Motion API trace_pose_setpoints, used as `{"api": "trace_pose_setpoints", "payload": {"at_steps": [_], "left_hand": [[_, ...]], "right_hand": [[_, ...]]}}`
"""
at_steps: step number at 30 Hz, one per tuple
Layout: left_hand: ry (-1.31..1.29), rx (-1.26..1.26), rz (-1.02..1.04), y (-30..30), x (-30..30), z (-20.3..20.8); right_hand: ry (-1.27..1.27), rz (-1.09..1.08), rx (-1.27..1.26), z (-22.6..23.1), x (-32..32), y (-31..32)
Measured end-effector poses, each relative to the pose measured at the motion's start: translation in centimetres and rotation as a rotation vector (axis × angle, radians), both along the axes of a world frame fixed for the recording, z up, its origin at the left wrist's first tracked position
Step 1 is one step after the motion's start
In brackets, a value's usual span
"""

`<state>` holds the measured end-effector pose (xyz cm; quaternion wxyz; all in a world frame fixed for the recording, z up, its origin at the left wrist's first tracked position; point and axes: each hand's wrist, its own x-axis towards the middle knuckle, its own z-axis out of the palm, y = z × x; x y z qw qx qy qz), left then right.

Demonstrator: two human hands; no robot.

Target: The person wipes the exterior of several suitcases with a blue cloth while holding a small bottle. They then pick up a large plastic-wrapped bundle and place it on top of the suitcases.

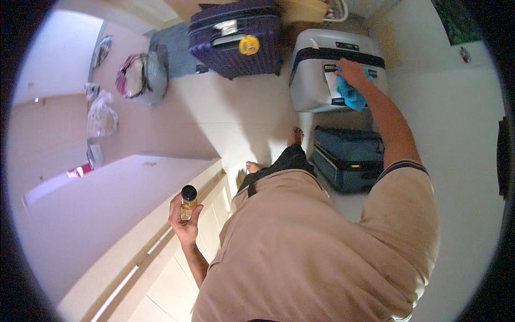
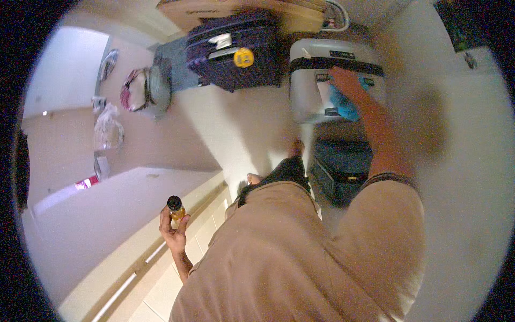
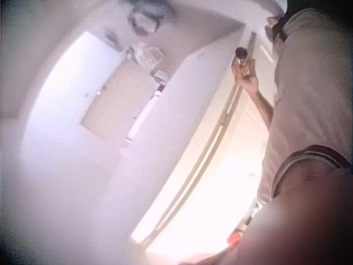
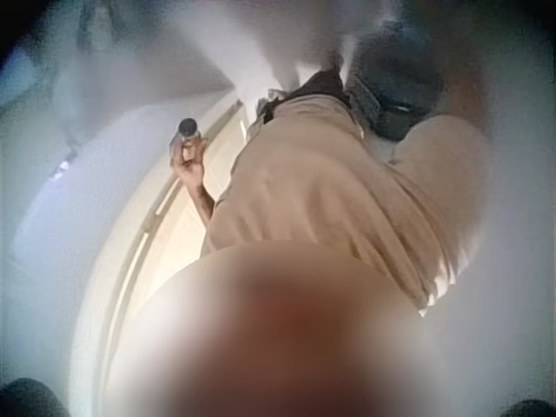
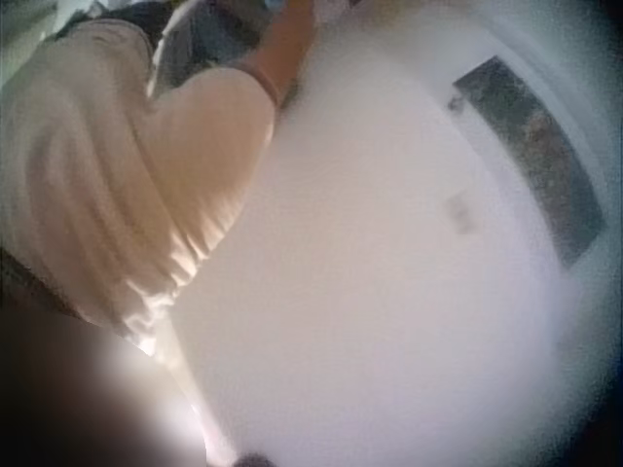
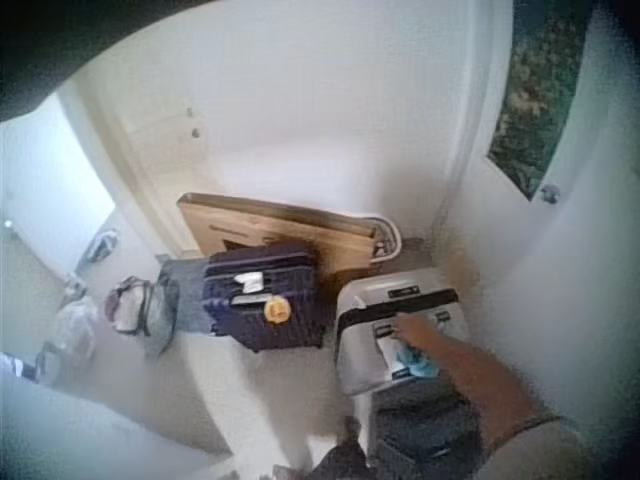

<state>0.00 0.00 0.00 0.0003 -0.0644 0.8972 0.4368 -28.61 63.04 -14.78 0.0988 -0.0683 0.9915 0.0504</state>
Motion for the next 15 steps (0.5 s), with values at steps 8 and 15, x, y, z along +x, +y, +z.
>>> {"api": "trace_pose_setpoints", "payload": {"at_steps": [8,15], "left_hand": [[-0.003,-0.006,0.116,-0.2,2.8,-0.6],[-0.028,0.068,0.259,-2.1,5.8,-2.8]], "right_hand": [[-0.043,-0.083,-0.018,0.7,-4.7,-9.8],[-0.177,-0.011,0.064,4.9,-6.7,-17.5]]}}
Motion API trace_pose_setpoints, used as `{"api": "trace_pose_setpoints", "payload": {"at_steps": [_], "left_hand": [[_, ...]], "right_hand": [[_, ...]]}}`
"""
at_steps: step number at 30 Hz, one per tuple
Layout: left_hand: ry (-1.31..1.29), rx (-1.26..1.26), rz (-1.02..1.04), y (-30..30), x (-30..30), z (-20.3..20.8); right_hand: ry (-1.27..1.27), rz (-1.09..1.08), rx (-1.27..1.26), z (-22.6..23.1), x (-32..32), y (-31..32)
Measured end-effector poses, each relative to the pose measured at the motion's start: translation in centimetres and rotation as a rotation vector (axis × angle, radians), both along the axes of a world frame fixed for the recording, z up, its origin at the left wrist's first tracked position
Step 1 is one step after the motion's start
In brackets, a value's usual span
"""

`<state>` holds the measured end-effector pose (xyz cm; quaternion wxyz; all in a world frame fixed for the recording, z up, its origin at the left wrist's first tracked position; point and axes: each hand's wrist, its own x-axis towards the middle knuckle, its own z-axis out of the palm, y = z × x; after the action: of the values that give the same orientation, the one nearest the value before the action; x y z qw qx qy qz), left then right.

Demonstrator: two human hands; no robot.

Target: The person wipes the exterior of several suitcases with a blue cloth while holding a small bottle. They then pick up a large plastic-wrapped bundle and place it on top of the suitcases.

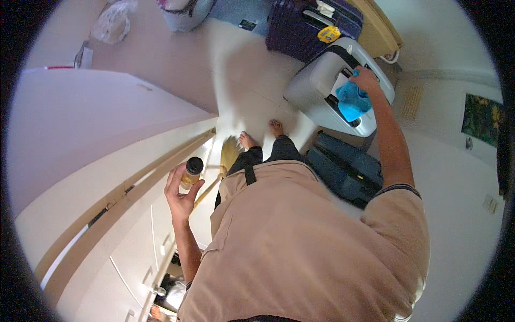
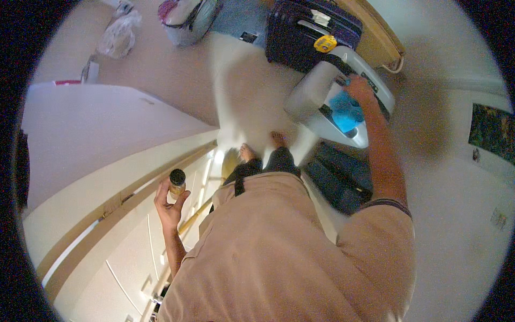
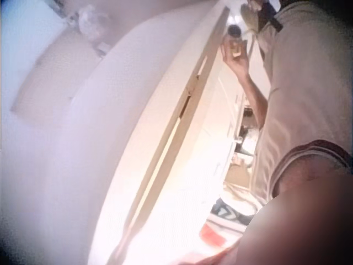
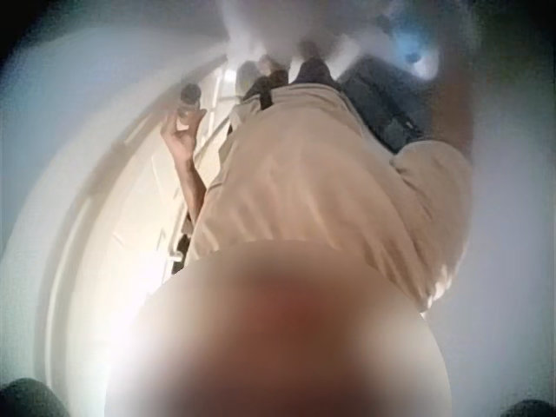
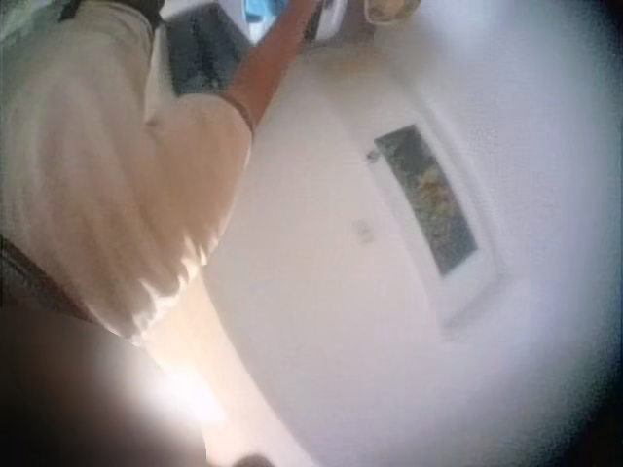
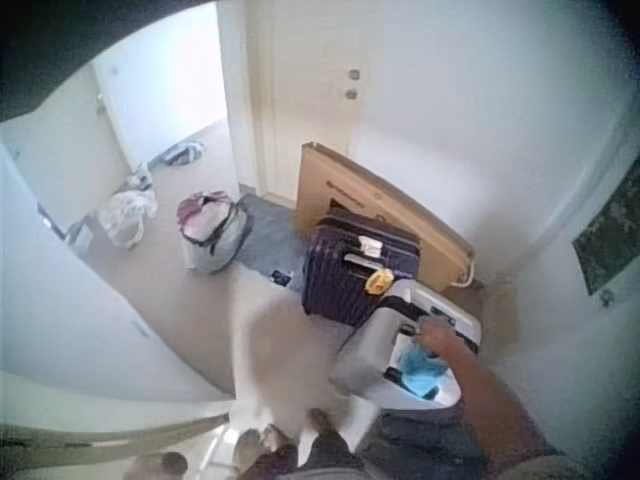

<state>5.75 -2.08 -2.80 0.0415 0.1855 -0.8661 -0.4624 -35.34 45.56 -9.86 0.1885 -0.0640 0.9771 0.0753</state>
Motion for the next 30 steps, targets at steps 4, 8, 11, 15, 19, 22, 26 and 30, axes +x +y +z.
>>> {"api": "trace_pose_setpoints", "payload": {"at_steps": [4,8,11,15,19,22,26,30], "left_hand": [[-0.021,0.033,0.065,0.7,0.3,-0.7],[-0.015,0.066,0.069,2.7,-0.4,0.2],[-0.024,0.067,0.075,4.2,-1.2,0.9],[-0.067,0.044,0.101,4.6,-2.1,2.0],[-0.128,0.025,0.134,7.5,-2.7,2.9],[-0.140,0.009,0.150,8.8,-2.9,3.4],[-0.106,0.001,0.233,9.5,-2.4,3.0],[-0.169,0.004,0.239,9.1,-2.0,2.0]], "right_hand": [[0.332,0.027,-0.263,3.5,0.7,-5.0],[0.580,0.205,-0.579,1.6,1.5,-8.9],[0.148,0.265,-0.273,-2.6,2.7,-10.5],[0.228,0.405,-0.117,-10.0,4.3,-13.5],[0.167,0.697,0.040,-16.1,3.7,-15.8],[-0.138,0.889,0.017,-18.8,4.9,-19.5],[-0.420,0.554,-0.672,-16.9,10.0,-22.8],[-0.219,0.316,-0.946,-7.1,9.1,-16.9]]}}
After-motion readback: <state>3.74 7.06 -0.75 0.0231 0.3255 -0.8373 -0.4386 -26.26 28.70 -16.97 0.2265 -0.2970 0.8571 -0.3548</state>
